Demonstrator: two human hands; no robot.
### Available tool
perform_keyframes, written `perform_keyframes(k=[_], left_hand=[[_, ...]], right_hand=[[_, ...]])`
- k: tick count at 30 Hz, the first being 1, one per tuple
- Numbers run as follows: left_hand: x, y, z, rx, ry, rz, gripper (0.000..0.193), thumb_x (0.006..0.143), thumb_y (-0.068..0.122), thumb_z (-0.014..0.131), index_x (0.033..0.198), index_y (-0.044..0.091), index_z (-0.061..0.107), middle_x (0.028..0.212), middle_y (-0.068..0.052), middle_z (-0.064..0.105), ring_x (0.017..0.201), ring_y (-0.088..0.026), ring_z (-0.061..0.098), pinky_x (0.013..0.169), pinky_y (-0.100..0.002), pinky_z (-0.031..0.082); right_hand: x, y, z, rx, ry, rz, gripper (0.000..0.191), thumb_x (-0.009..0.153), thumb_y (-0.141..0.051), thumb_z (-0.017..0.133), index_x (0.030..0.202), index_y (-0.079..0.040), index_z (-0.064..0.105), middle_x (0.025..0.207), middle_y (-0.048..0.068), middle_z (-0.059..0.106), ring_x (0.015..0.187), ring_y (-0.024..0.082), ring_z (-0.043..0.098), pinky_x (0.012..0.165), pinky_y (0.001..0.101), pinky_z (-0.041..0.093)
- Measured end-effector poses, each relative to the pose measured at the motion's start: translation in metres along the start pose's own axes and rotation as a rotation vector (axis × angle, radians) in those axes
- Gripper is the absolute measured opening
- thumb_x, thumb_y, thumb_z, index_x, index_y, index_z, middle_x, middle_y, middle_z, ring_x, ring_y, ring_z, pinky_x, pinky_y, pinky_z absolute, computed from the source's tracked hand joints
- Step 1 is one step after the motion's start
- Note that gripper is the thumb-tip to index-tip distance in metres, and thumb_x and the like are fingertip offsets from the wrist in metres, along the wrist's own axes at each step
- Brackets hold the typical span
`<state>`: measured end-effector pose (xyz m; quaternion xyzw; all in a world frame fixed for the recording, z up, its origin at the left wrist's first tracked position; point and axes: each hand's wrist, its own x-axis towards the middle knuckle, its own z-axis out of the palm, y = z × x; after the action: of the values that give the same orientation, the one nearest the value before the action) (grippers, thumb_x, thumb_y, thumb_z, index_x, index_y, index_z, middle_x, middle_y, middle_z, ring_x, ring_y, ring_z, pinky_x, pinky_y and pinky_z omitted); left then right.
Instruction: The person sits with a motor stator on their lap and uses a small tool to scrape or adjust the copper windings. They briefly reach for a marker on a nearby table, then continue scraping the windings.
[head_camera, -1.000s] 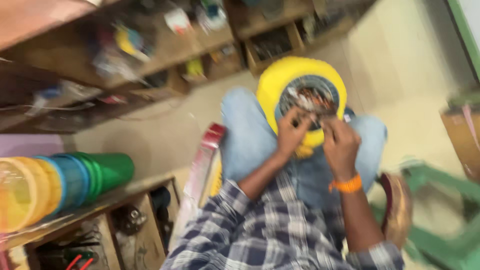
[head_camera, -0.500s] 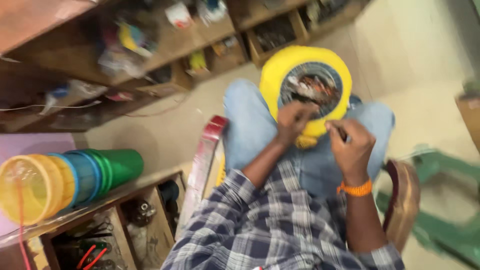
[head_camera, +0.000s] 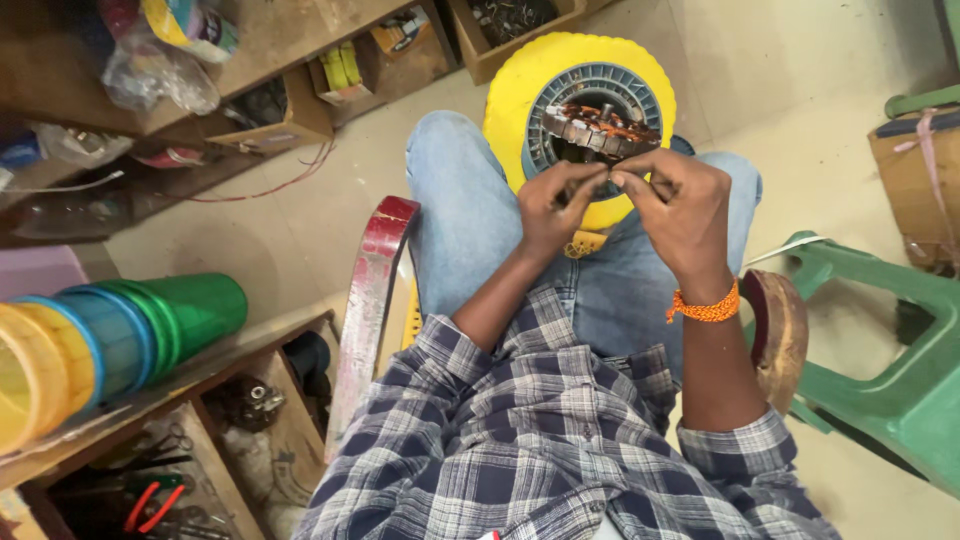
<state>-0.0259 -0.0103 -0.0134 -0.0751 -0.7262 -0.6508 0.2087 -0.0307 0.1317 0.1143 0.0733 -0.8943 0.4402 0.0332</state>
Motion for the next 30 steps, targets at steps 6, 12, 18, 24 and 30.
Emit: perform_keyframes(k=[6,12,18,24,30], left_hand=[[-0.006,-0.012,0.007,-0.094,0.089,-0.192,0.009,0.094,0.005,0.077,0.103,0.005,0.074,0.069,0.003,0.062,0.062,0.0,0.05,0.057,-0.021,0.04],[-0.001,-0.002,0.001,-0.171,0.035,-0.262,0.015,0.095,0.007,0.076,0.109,0.003,0.074,0.069,0.005,0.057,0.063,0.0,0.046,0.057,-0.021,0.036],[0.002,0.013,0.002,-0.147,0.06,-0.264,0.021,0.088,0.011,0.081,0.107,0.004,0.073,0.066,0.006,0.057,0.06,0.0,0.047,0.054,-0.022,0.036],[0.001,0.014,0.014,-0.127,0.12,-0.316,0.01,0.095,0.009,0.077,0.103,0.005,0.074,0.065,0.007,0.054,0.061,-0.001,0.044,0.055,-0.023,0.035],[-0.001,0.012,0.023,-0.179,0.149,-0.355,0.007,0.096,0.009,0.075,0.1,0.004,0.072,0.065,0.009,0.049,0.061,0.0,0.04,0.055,-0.022,0.032]], right_hand=[[0.01,0.004,-0.003,0.011,0.027,-0.037,0.01,0.093,-0.003,0.082,0.1,0.001,0.076,0.066,0.002,0.051,0.058,0.006,0.038,0.053,0.0283,0.031],[0.028,0.005,0.009,0.046,0.043,-0.041,0.007,0.095,-0.001,0.08,0.099,0.002,0.075,0.067,0.002,0.054,0.06,0.005,0.04,0.054,0.0271,0.032],[0.024,0.005,0.013,0.046,0.062,-0.04,0.008,0.095,-0.001,0.08,0.1,0.003,0.075,0.068,0.001,0.053,0.061,0.005,0.039,0.054,0.0268,0.032],[0.037,0.014,0.009,0.033,-0.014,0.014,0.009,0.096,-0.006,0.08,0.099,0.001,0.075,0.063,0.0,0.048,0.059,0.005,0.04,0.054,0.0268,0.033],[0.07,0.031,0.008,0.019,-0.102,0.064,0.009,0.095,-0.008,0.078,0.095,0.0,0.076,0.061,-0.002,0.048,0.057,0.004,0.039,0.052,0.0271,0.031]])
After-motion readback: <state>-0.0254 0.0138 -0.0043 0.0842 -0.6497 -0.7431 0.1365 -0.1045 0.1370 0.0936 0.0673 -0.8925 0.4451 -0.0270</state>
